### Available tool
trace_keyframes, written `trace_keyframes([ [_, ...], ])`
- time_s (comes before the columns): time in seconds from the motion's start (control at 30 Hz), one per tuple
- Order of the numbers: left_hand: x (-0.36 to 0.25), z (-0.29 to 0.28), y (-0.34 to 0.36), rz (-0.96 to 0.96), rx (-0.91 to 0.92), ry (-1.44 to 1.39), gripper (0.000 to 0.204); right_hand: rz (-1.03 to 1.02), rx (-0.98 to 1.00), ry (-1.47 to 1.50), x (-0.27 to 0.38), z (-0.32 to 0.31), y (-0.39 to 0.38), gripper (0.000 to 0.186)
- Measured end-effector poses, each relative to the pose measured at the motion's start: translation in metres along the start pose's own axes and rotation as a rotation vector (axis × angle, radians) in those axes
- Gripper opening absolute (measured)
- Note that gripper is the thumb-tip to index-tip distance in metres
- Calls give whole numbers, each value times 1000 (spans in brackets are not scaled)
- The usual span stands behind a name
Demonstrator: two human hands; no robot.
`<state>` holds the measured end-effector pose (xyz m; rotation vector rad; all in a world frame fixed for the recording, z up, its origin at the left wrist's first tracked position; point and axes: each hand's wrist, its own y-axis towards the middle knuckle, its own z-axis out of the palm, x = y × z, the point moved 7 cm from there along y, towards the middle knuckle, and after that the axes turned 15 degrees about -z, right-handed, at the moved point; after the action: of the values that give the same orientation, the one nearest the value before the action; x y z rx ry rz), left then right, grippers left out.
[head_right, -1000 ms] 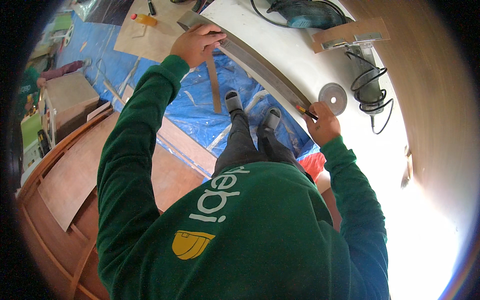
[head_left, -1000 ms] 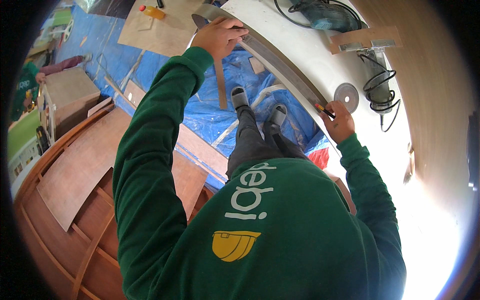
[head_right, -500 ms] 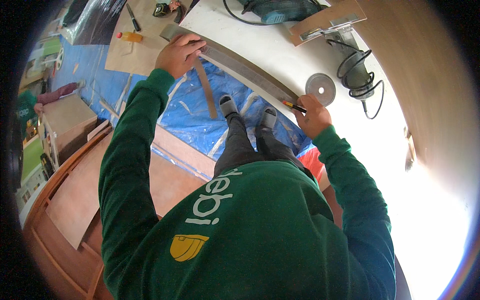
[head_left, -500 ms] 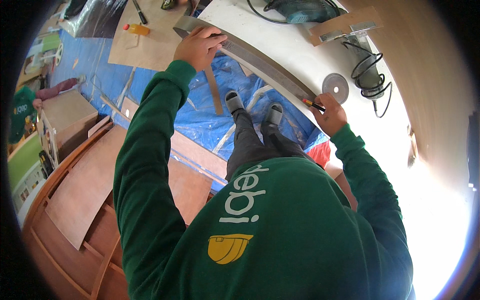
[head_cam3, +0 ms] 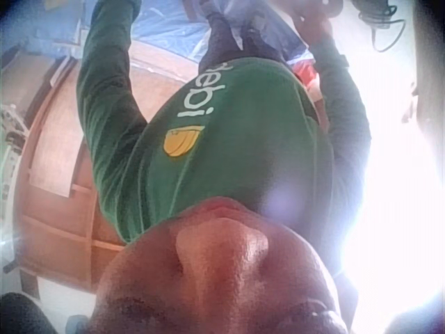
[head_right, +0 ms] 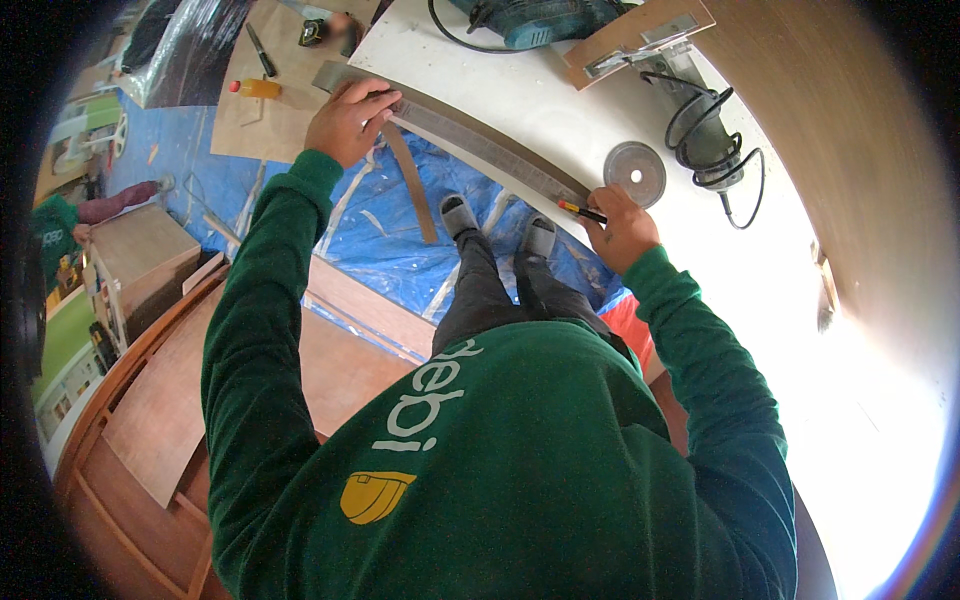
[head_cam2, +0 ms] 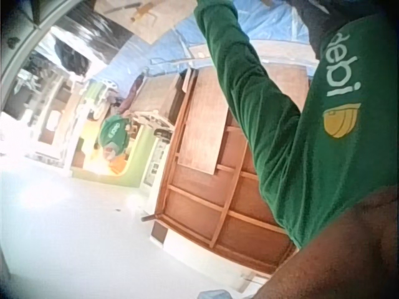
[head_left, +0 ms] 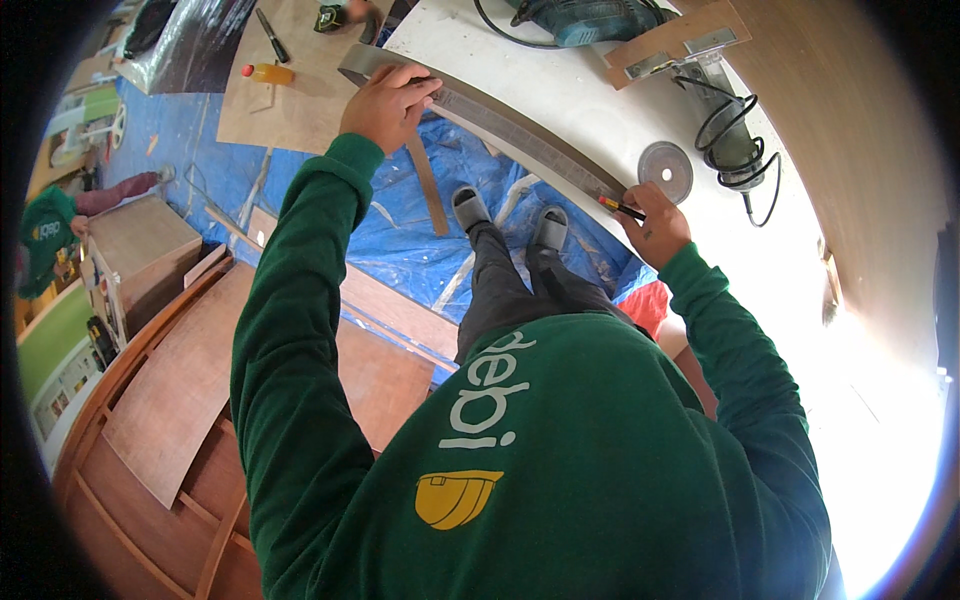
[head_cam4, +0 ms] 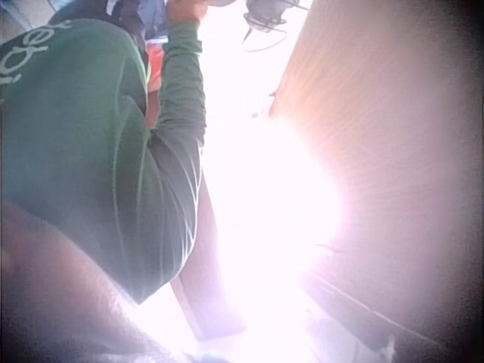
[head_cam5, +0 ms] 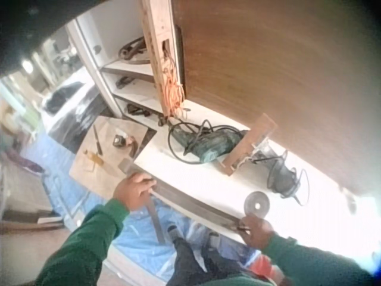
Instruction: The person measures and marks a curved wooden trim piece using a metal ruler and a pencil. They align the ruler along the trim and draw a straight line for cutting. The work is performed on a white workbench in a renovation setting.
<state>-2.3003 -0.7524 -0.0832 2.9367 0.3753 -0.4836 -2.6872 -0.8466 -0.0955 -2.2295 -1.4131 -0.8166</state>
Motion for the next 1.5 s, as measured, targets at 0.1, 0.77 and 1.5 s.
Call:
trace_keyframes([
  [0.1,-2,-2,0,9,-12,1,29,2,7,-3,0,0,0,28],
  [0.77,-3,-1,0,-2,-9,-5,29,-22,-14,11,2,-3,-1,28],
  [1.5,1,3,-1,-16,26,15,29,-5,-3,-4,3,-2,0,27],
])
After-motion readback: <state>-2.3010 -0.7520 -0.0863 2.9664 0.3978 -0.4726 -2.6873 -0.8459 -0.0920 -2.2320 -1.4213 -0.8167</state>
